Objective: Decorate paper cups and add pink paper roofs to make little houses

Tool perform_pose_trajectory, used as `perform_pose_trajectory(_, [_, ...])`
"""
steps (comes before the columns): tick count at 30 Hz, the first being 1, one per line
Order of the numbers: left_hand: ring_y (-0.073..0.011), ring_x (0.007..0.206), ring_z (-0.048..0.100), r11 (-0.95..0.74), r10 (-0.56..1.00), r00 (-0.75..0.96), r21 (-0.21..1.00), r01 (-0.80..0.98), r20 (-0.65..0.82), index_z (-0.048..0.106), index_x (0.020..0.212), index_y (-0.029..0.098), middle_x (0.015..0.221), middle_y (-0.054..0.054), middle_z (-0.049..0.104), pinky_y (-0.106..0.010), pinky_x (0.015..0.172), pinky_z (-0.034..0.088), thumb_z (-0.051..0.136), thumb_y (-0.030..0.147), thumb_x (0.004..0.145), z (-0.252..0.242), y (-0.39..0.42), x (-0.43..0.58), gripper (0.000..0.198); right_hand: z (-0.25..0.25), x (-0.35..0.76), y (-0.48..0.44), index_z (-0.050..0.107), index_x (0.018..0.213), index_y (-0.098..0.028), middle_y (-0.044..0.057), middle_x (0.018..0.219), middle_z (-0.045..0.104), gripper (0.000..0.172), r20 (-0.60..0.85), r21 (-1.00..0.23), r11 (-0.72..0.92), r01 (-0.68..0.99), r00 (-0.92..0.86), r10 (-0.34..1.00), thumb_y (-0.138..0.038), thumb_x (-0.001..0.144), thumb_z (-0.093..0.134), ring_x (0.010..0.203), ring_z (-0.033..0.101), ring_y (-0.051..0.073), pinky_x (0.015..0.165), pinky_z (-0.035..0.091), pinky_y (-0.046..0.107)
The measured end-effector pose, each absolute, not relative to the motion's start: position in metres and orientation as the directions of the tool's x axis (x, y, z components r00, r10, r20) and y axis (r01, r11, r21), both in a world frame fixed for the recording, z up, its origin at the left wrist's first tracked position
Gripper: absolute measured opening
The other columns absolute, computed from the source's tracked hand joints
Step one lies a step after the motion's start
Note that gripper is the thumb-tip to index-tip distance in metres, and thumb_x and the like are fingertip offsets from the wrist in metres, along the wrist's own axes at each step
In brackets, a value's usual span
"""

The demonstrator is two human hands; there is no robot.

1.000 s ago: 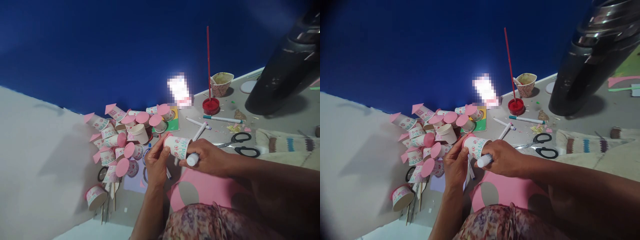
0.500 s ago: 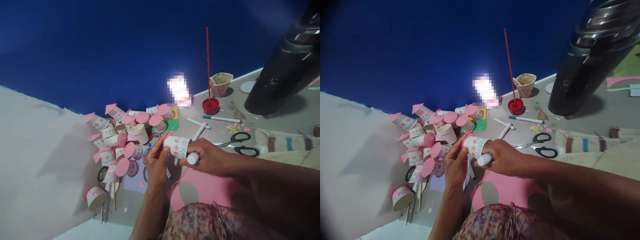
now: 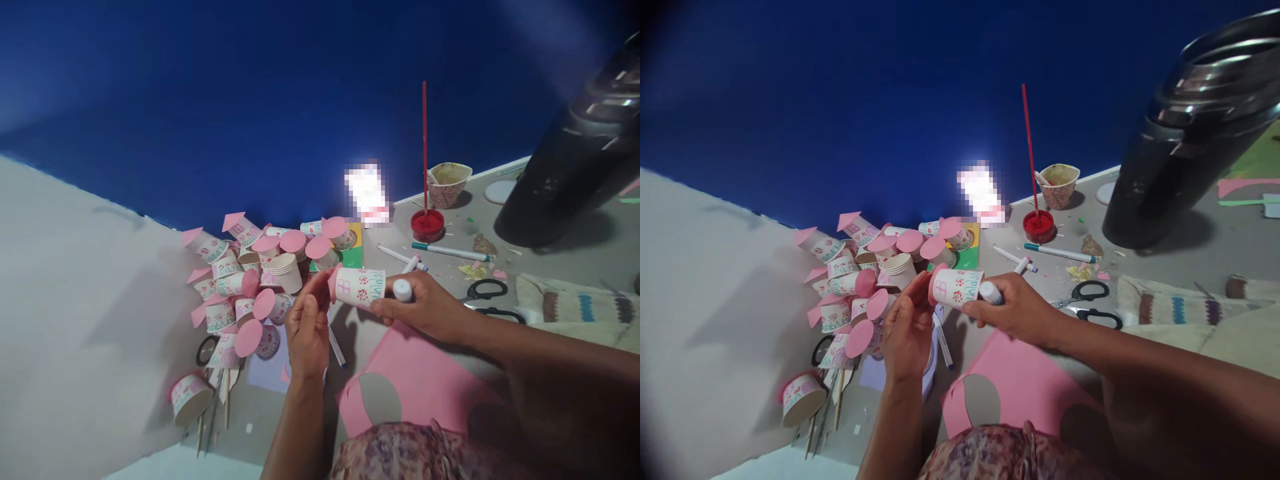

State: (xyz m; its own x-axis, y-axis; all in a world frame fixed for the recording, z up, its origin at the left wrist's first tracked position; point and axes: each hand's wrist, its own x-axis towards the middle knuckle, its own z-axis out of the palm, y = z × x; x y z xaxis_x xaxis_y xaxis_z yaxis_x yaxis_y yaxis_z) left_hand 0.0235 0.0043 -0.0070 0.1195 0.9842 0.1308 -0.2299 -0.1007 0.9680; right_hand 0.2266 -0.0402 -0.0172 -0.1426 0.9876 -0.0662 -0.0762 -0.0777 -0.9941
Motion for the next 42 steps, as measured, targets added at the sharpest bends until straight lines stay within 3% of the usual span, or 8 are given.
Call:
perform_pose_trajectory(4, [-0.0286, 0.129, 0.069, -0.117, 0.982, 0.119, 0.967, -0.228, 0.147, 0.080, 0.121, 0.025, 0.134, -0.012, 0.076, -0.040, 0.110, 0.054, 0.073, 0.046, 0.094, -0.008, 0.006, 0.021, 0.035, -0.023, 0.229, -0.035, 0.067, 0.066, -0.017, 0.000, 0.055, 0.062, 0.040, -0.177, -0.938, -0.205, -0.280, -0.122, 0.977, -0.053, 0.074, 0.082, 0.042, 0.043, 0.008, 0.040, 0.026, 0.023])
perform_pose_trajectory(7, [-0.0298, 0.143, 0.059, -0.150, 0.967, 0.167, 0.962, -0.228, 0.190, 0.075, 0.131, 0.028, 0.146, -0.010, 0.069, -0.042, 0.119, 0.047, 0.074, 0.050, 0.093, -0.010, 0.005, 0.020, 0.044, -0.023, 0.227, -0.032, 0.066, 0.065, -0.016, 0.000, 0.052, 0.061, 0.041, -0.196, -0.879, -0.230, -0.418, -0.123, 0.973, -0.049, 0.067, 0.089, 0.042, 0.037, 0.004, 0.040, 0.020, 0.021])
perform_pose_trajectory(12, [-0.0350, 0.155, 0.043, -0.185, 0.926, 0.289, 0.960, -0.209, 0.242, 0.064, 0.146, 0.031, 0.160, -0.009, 0.056, -0.047, 0.125, 0.040, 0.079, 0.053, 0.087, -0.011, 0.003, 0.019, 0.064, -0.019, 0.225, -0.033, 0.067, 0.065, -0.015, 0.000, 0.051, 0.062, 0.041, -0.207, -0.882, -0.238, -0.407, -0.119, 0.971, -0.048, 0.066, 0.092, 0.043, 0.040, 0.005, 0.042, 0.021, 0.021])
perform_pose_trajectory(20, [-0.0307, 0.152, 0.048, -0.107, 0.946, 0.257, 0.940, -0.324, 0.196, 0.070, 0.139, 0.030, 0.157, -0.009, 0.060, -0.039, 0.119, 0.047, 0.063, 0.054, 0.099, -0.007, 0.003, 0.019, 0.048, -0.024, 0.231, -0.031, 0.060, 0.060, -0.015, -0.006, 0.050, 0.055, 0.049, -0.217, -0.695, -0.316, -0.646, -0.230, 0.949, -0.047, 0.064, 0.097, 0.040, 0.028, 0.000, 0.044, 0.017, 0.019])
perform_pose_trajectory(24, [-0.0328, 0.152, 0.048, -0.168, 0.943, 0.229, 0.940, -0.298, 0.241, 0.076, 0.131, 0.030, 0.152, -0.009, 0.065, -0.044, 0.123, 0.044, 0.068, 0.054, 0.096, -0.007, 0.001, 0.022, 0.043, -0.027, 0.232, -0.031, 0.058, 0.060, -0.015, -0.007, 0.048, 0.051, 0.053, -0.203, -0.683, -0.349, -0.642, -0.293, 0.934, -0.052, 0.064, 0.097, 0.039, 0.027, -0.001, 0.043, 0.016, 0.018])
perform_pose_trajectory(31, [-0.0359, 0.155, 0.043, -0.281, 0.908, 0.271, 0.944, -0.173, 0.320, 0.077, 0.131, 0.029, 0.154, -0.009, 0.063, -0.051, 0.130, 0.033, 0.069, 0.065, 0.091, -0.009, -0.004, 0.022, 0.054, -0.030, 0.231, -0.032, 0.056, 0.060, -0.017, -0.007, 0.046, 0.049, 0.054, -0.177, -0.681, -0.366, -0.634, -0.343, 0.922, -0.053, 0.068, 0.095, 0.040, 0.028, 0.001, 0.043, 0.020, 0.018])
perform_pose_trajectory(40, [-0.0369, 0.154, 0.044, -0.239, 0.924, 0.264, 0.957, -0.166, 0.276, 0.077, 0.130, 0.032, 0.157, -0.009, 0.060, -0.055, 0.127, 0.037, 0.077, 0.054, 0.090, -0.015, -0.006, 0.020, 0.046, -0.034, 0.231, -0.031, 0.056, 0.063, -0.017, -0.008, 0.047, 0.049, 0.051, -0.161, -0.669, -0.368, -0.645, -0.358, 0.920, -0.050, 0.071, 0.094, 0.041, 0.027, 0.002, 0.043, 0.021, 0.019])
perform_pose_trajectory(42, [-0.0365, 0.154, 0.045, -0.211, 0.927, 0.266, 0.953, -0.215, 0.265, 0.074, 0.134, 0.034, 0.157, -0.009, 0.059, -0.053, 0.125, 0.040, 0.079, 0.057, 0.086, -0.013, -0.005, 0.022, 0.053, -0.034, 0.232, -0.031, 0.055, 0.064, -0.017, -0.008, 0.048, 0.048, 0.051, -0.152, -0.665, -0.367, -0.651, -0.363, 0.919, -0.049, 0.072, 0.094, 0.041, 0.025, 0.002, 0.044, 0.021, 0.019])
